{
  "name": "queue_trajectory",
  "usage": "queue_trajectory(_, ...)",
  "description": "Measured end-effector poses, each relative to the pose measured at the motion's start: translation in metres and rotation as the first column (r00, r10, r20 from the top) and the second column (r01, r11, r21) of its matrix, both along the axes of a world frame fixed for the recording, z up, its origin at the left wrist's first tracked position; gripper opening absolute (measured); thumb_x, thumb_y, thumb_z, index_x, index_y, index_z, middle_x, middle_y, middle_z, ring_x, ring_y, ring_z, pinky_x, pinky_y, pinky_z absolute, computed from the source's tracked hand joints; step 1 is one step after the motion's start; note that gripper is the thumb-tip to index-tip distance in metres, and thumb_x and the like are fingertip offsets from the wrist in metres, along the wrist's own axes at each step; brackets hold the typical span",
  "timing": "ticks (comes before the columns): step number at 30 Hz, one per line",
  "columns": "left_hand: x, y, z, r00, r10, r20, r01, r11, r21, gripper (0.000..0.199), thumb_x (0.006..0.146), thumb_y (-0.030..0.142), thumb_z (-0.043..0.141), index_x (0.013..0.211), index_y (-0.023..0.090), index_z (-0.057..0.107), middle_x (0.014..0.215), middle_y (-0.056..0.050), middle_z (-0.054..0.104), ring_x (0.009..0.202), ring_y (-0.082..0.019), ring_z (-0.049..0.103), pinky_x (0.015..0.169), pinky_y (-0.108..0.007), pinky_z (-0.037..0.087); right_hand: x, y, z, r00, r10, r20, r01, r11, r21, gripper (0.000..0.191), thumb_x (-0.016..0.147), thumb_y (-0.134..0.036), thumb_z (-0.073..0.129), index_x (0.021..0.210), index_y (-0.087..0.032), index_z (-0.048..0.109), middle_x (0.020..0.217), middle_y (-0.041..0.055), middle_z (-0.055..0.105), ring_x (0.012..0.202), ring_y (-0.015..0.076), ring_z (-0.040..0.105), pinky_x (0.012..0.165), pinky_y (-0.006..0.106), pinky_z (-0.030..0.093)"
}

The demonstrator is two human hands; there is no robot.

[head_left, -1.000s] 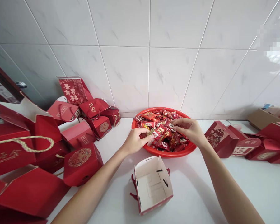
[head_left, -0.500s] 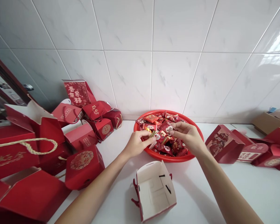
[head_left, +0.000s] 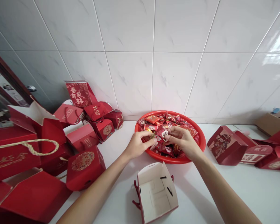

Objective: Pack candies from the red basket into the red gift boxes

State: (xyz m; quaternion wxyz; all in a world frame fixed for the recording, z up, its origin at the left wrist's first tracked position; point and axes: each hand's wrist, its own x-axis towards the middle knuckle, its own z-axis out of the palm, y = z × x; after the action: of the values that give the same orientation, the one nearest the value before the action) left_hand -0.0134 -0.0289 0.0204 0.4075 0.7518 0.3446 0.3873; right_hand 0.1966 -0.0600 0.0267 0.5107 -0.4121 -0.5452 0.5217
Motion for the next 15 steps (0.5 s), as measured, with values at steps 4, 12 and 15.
queue_trajectory(4, 0.0004, 0.0000, 0.0001, 1.000, 0.003, 0.006, -0.003, 1.000, -0.007, 0.028, 0.089, 0.043, 0.066, 0.090, 0.016, 0.076, 0.081, -0.005, 0.076, 0.089, -0.023, 0.069, 0.080, -0.031, 0.053, -0.0017, -0.0002, 0.0008, 0.996, -0.015, 0.093, 0.010, 0.998, 0.054, 0.038, 0.072, -0.049, 0.085, 0.081, -0.021, 0.061, 0.082, 0.0010, 0.070, 0.077, 0.0183, 0.068, 0.073, 0.033, 0.059)
queue_trajectory(12, -0.0005, 0.0033, -0.0059, 0.996, 0.082, -0.024, -0.081, 0.997, 0.005, 0.039, 0.088, 0.052, 0.065, 0.087, 0.015, 0.078, 0.086, -0.005, 0.077, 0.083, -0.021, 0.067, 0.079, -0.029, 0.053, -0.0062, 0.0002, -0.0021, 0.985, -0.022, 0.173, 0.003, 0.994, 0.110, 0.038, 0.073, -0.053, 0.082, 0.082, -0.022, 0.063, 0.077, -0.0001, 0.068, 0.075, 0.0198, 0.069, 0.073, 0.035, 0.059)
queue_trajectory(15, 0.0003, 0.0036, -0.0078, 0.994, 0.104, 0.021, -0.104, 0.995, -0.001, 0.041, 0.087, 0.054, 0.066, 0.083, 0.015, 0.076, 0.079, -0.004, 0.074, 0.078, -0.020, 0.065, 0.075, -0.029, 0.053, 0.0011, 0.0014, 0.0029, 0.981, -0.023, 0.194, -0.001, 0.992, 0.123, 0.038, 0.074, -0.054, 0.081, 0.089, -0.021, 0.068, 0.087, 0.0034, 0.073, 0.082, 0.0222, 0.072, 0.077, 0.036, 0.059)
